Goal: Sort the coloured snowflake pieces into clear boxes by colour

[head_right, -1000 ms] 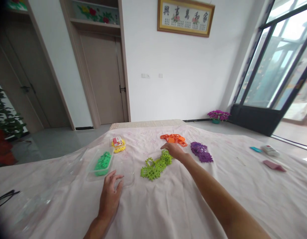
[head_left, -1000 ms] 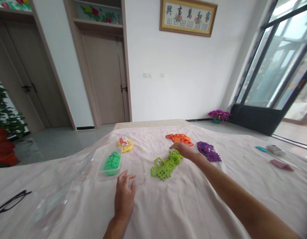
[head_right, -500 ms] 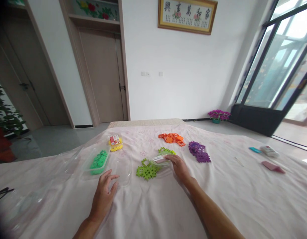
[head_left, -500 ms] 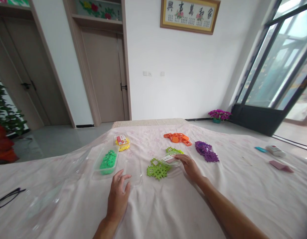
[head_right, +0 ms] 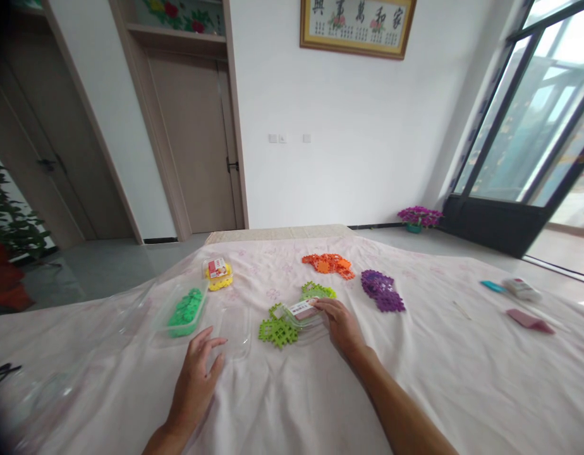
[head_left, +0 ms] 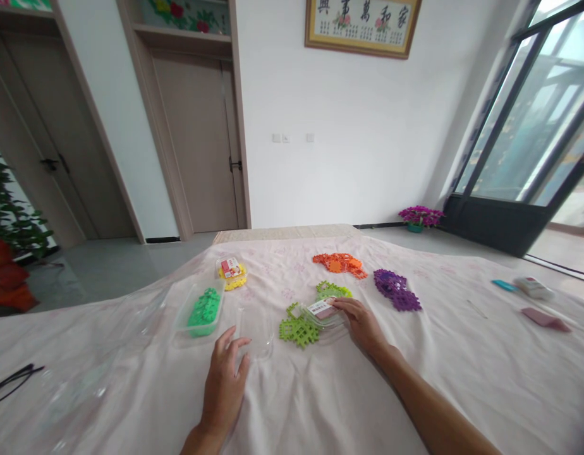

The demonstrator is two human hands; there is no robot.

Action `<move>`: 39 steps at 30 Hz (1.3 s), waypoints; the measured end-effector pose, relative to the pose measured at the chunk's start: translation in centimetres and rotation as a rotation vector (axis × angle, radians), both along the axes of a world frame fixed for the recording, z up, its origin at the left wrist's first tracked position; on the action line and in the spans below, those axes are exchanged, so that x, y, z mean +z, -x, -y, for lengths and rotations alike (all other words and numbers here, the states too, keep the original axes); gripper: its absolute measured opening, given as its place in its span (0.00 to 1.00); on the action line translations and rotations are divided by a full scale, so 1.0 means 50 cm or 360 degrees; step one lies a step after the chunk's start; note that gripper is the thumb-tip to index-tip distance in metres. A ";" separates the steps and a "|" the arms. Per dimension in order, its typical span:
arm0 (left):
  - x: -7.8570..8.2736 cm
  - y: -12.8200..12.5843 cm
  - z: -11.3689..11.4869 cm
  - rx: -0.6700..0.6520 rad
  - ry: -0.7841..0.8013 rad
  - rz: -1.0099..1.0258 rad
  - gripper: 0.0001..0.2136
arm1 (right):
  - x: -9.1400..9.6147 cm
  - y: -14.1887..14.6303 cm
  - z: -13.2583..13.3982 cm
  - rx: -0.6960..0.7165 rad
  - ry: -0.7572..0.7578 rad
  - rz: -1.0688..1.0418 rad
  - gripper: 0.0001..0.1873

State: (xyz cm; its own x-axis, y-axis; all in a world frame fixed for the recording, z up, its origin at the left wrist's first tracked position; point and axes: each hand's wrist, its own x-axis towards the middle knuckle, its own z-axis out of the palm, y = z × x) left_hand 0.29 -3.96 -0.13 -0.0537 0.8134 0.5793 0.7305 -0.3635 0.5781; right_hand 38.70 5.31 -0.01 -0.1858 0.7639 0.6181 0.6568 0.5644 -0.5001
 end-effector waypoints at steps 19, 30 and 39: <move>-0.011 0.000 -0.002 -0.0020 -0.0029 -0.0038 0.11 | 0.085 0.012 0.050 -0.0776 0.0308 -0.1324 0.38; -0.003 0.002 0.003 0.0021 -0.0100 -0.0115 0.11 | 0.003 -0.093 0.086 -0.1188 0.0591 -0.1087 0.37; -0.008 0.002 0.002 -0.0010 -0.0094 -0.0120 0.12 | -0.017 -0.094 0.088 -0.1125 0.0534 -0.0842 0.35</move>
State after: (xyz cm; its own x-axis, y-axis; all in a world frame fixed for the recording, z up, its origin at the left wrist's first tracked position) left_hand 0.21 -4.05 -0.54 -0.0030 0.7777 0.6286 0.7687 -0.4002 0.4989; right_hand 43.39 0.92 -0.86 0.6302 0.7455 0.2169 0.4328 -0.1054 -0.8953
